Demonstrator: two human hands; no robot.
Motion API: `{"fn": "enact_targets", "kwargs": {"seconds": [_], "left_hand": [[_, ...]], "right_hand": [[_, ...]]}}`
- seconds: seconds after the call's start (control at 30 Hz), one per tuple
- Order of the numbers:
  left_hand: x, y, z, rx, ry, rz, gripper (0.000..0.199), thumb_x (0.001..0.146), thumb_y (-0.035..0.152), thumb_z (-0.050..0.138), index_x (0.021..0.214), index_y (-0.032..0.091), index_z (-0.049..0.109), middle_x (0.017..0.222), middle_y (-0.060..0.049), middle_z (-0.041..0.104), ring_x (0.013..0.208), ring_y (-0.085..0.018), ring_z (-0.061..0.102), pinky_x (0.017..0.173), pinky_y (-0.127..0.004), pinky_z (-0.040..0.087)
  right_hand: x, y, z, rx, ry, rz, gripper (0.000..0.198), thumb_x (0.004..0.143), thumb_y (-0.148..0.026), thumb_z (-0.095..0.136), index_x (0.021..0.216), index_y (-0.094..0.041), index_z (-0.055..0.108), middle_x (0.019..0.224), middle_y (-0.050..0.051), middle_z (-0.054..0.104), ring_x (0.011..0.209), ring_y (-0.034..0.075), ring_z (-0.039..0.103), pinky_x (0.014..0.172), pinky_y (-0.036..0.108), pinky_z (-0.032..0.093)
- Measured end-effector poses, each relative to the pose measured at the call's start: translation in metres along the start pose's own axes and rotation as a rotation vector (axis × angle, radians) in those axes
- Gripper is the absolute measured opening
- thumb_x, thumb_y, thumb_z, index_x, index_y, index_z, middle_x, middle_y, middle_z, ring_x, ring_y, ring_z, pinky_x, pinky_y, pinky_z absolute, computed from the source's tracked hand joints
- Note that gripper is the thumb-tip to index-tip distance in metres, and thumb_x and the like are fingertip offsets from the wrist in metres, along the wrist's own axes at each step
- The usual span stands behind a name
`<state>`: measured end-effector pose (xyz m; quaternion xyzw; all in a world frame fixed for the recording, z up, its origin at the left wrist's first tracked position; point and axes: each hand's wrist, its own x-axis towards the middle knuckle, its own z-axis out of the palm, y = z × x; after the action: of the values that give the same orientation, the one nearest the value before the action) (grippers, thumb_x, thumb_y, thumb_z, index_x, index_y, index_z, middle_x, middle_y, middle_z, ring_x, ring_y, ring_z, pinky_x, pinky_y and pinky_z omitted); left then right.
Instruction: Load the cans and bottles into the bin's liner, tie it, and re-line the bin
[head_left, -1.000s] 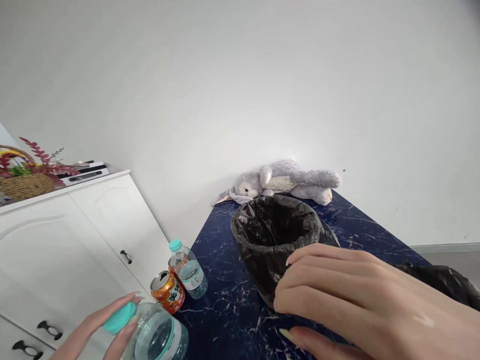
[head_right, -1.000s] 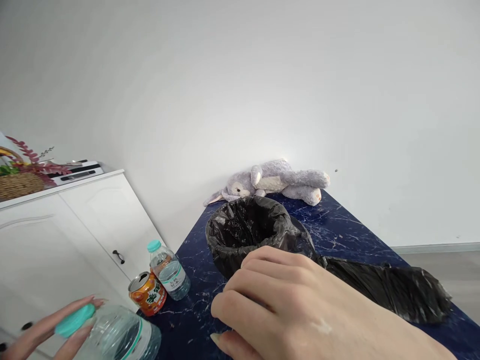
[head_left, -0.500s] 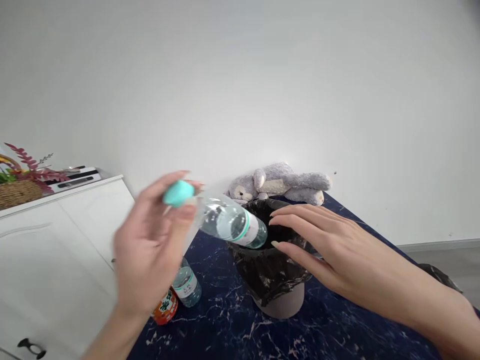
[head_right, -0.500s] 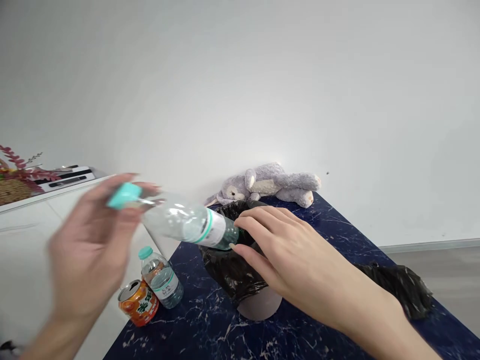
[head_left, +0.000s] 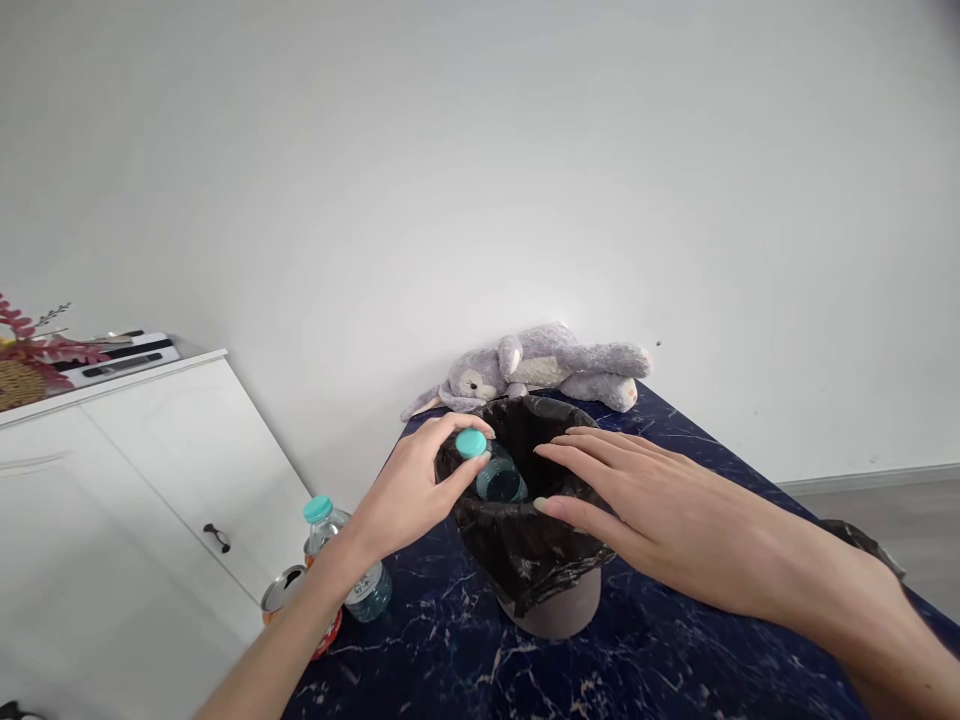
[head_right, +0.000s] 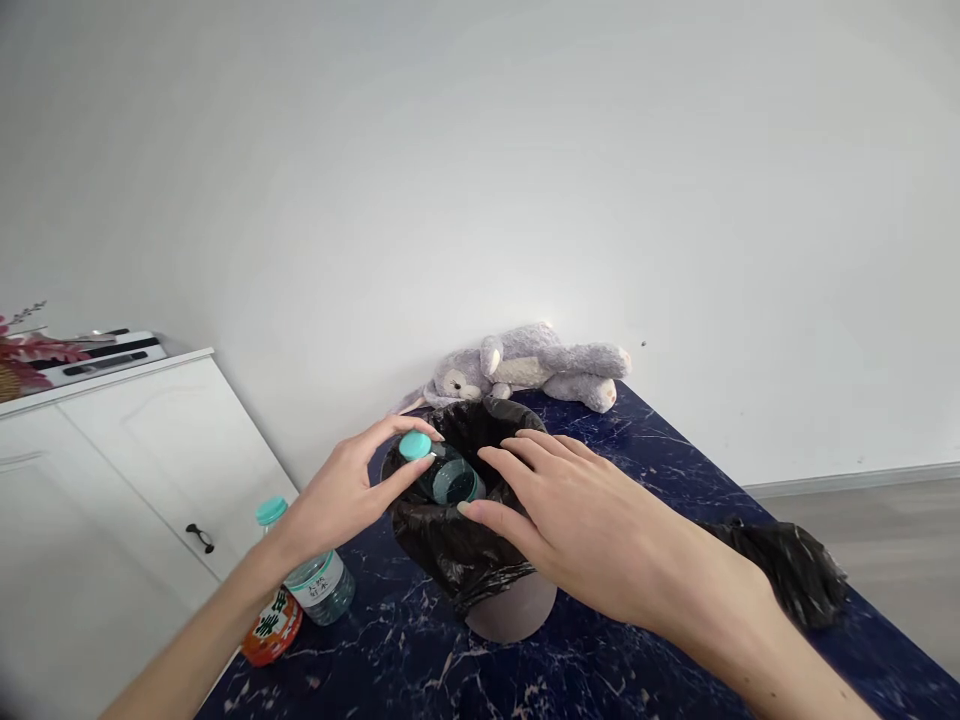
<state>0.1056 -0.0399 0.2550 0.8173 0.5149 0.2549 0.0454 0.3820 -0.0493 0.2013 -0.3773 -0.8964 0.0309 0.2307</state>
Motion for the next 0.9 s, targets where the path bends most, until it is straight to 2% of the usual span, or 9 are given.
{"fn": "enact_targets", "kwargs": {"seconds": [0.13, 0.2, 0.3, 0.43, 0.5, 0.63, 0.77, 0.9], "left_hand": [[-0.006, -0.006, -0.009, 0.009, -0.063, 0.007, 0.032, 0.105, 0.054, 0.057, 0.119, 0.033, 0.076, 0.138, -0.004, 0.073, 0.131, -0.029, 0.066, 0.111, -0.046, 0.053], [-0.011, -0.009, -0.015, 0.007, 0.011, -0.01, 0.035, 0.105, 0.057, 0.056, 0.114, 0.032, 0.077, 0.14, -0.004, 0.072, 0.136, -0.029, 0.063, 0.114, -0.044, 0.051], [-0.023, -0.022, -0.026, 0.067, 0.192, -0.107, 0.038, 0.104, 0.061, 0.054, 0.117, 0.032, 0.075, 0.141, -0.003, 0.072, 0.134, -0.029, 0.064, 0.111, -0.042, 0.052], [-0.044, -0.063, -0.042, 0.296, 0.328, -0.213, 0.045, 0.101, 0.063, 0.051, 0.12, 0.027, 0.072, 0.141, -0.008, 0.071, 0.137, -0.034, 0.059, 0.117, -0.051, 0.046], [-0.055, -0.087, -0.049, 0.4, 0.316, -0.279, 0.055, 0.097, 0.067, 0.05, 0.123, 0.023, 0.069, 0.138, -0.014, 0.071, 0.138, -0.038, 0.057, 0.118, -0.056, 0.043], [-0.077, -0.121, -0.056, 0.502, 0.174, -0.445, 0.072, 0.093, 0.074, 0.045, 0.131, 0.016, 0.065, 0.129, -0.02, 0.075, 0.127, -0.042, 0.066, 0.107, -0.054, 0.052], [-0.091, -0.137, -0.051, 0.502, 0.041, -0.5, 0.075, 0.094, 0.073, 0.042, 0.137, 0.016, 0.064, 0.126, -0.02, 0.078, 0.122, -0.042, 0.072, 0.093, -0.048, 0.058], [-0.095, -0.138, -0.043, 0.355, 0.017, -0.514, 0.067, 0.101, 0.071, 0.036, 0.14, 0.023, 0.061, 0.125, -0.015, 0.08, 0.114, -0.037, 0.076, 0.085, -0.043, 0.059]], "right_hand": [[-0.003, -0.002, 0.003, -0.011, -0.002, 0.031, 0.076, 0.109, -0.075, 0.03, 0.164, -0.027, 0.048, 0.168, 0.005, 0.048, 0.161, 0.036, 0.035, 0.127, 0.064, 0.04], [-0.005, -0.003, 0.004, -0.018, 0.002, 0.029, 0.075, 0.108, -0.075, 0.031, 0.164, -0.028, 0.049, 0.168, 0.004, 0.049, 0.161, 0.035, 0.035, 0.127, 0.063, 0.041], [-0.007, -0.003, 0.005, -0.031, 0.031, 0.016, 0.073, 0.108, -0.074, 0.036, 0.164, -0.03, 0.049, 0.168, 0.003, 0.049, 0.16, 0.034, 0.036, 0.126, 0.06, 0.043], [-0.009, 0.0, 0.009, -0.044, 0.077, 0.001, 0.071, 0.107, -0.072, 0.042, 0.165, -0.031, 0.048, 0.168, 0.003, 0.05, 0.16, 0.035, 0.038, 0.127, 0.059, 0.043], [-0.009, 0.002, 0.01, -0.044, 0.088, -0.01, 0.07, 0.107, -0.071, 0.045, 0.166, -0.033, 0.045, 0.169, 0.002, 0.048, 0.161, 0.035, 0.035, 0.128, 0.06, 0.041], [-0.012, 0.002, 0.011, -0.084, 0.096, -0.04, 0.07, 0.108, -0.068, 0.046, 0.169, -0.035, 0.038, 0.173, -0.001, 0.041, 0.163, 0.036, 0.029, 0.129, 0.062, 0.038], [-0.014, -0.002, 0.009, -0.135, 0.082, -0.069, 0.069, 0.11, -0.069, 0.039, 0.168, -0.033, 0.039, 0.173, -0.002, 0.041, 0.163, 0.033, 0.029, 0.131, 0.062, 0.037], [-0.014, -0.005, 0.009, -0.151, 0.075, -0.052, 0.069, 0.109, -0.071, 0.037, 0.168, -0.034, 0.04, 0.172, -0.004, 0.042, 0.163, 0.031, 0.029, 0.129, 0.061, 0.04]]}}
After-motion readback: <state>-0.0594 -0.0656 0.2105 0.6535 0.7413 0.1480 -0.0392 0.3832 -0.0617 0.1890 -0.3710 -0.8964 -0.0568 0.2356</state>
